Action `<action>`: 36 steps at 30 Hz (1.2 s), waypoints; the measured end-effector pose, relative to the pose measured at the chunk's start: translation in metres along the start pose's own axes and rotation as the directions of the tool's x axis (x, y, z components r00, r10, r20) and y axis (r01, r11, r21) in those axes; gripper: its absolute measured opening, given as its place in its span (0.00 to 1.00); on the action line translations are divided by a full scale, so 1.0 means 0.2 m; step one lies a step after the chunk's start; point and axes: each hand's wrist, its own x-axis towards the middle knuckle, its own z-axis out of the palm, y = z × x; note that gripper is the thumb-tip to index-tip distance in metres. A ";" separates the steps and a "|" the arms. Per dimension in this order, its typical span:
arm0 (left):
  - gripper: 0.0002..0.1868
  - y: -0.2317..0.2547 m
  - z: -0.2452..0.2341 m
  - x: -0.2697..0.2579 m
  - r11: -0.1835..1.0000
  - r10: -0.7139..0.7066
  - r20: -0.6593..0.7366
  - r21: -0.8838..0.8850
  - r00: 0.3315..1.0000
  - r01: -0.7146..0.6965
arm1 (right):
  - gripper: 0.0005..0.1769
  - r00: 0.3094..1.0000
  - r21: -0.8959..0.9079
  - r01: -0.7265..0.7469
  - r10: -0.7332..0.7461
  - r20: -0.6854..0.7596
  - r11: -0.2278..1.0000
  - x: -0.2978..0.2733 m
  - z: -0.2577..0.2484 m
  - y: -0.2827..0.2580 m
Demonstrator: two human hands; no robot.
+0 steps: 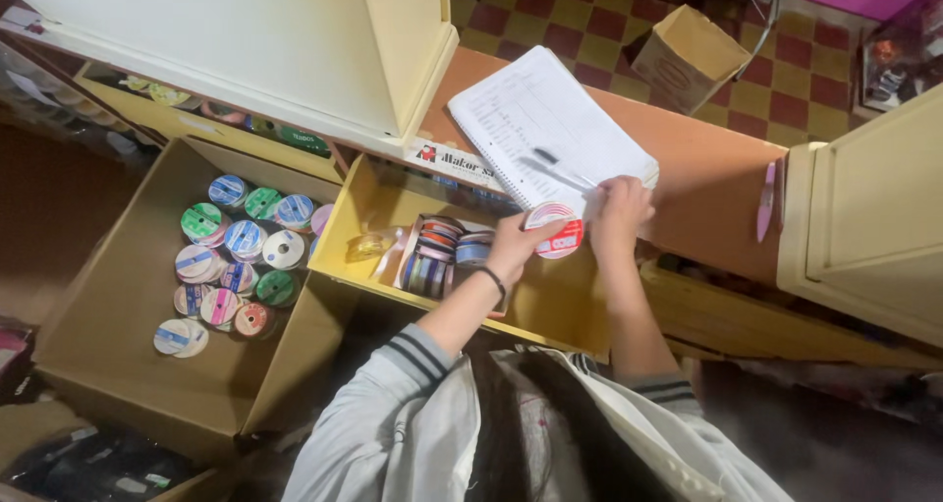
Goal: The person takes ribbon spools from a large box, places them into a smaller yellow bin, and writes down inventory details in a notebook with a pen.
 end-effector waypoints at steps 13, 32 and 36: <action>0.19 0.18 -0.66 -0.30 0.989 -0.078 -0.114 -0.132 0.990 0.062 | 0.09 0.907 0.872 -0.338 0.368 0.202 0.353 0.17 0.00 -0.05; 0.19 0.29 -0.51 -0.51 0.973 0.128 -0.028 0.198 0.991 -0.120 | 0.06 0.902 0.822 -0.376 -0.036 0.431 0.428 -0.04 0.00 -0.39; 0.22 0.31 -0.50 -0.51 0.970 0.107 -0.008 0.222 0.994 -0.102 | 0.07 0.899 0.811 -0.388 -0.015 0.438 0.437 -0.05 0.01 -0.38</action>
